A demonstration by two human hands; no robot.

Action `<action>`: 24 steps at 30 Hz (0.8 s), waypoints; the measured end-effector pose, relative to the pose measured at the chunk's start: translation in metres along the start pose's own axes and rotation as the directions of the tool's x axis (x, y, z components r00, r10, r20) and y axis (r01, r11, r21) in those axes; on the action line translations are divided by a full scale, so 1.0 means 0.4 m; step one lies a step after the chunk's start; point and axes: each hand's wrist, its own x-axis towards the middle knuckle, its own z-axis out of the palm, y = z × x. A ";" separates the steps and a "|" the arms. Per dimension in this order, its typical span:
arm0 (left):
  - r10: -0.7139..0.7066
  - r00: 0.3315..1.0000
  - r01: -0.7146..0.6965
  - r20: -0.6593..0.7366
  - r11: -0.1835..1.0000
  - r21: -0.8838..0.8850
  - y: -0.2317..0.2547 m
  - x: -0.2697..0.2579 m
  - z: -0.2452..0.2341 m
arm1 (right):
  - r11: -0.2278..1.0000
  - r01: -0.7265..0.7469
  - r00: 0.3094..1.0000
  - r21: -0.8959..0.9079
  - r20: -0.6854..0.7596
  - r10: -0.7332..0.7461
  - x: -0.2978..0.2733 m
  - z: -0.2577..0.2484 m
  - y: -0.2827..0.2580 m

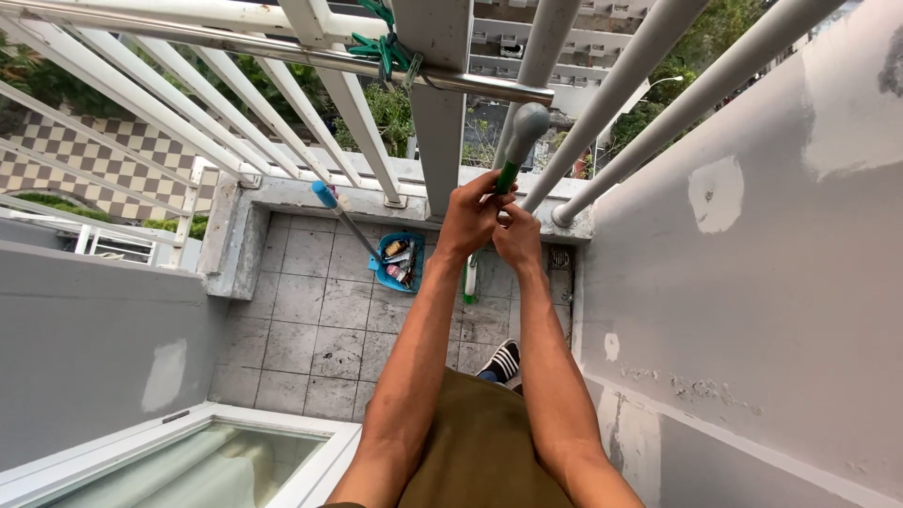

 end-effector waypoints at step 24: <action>-0.059 0.998 0.057 -0.011 0.989 -0.138 -0.027 -0.011 0.118 | 0.997 0.001 0.995 -0.078 -0.100 -0.009 -0.019 -0.113 0.066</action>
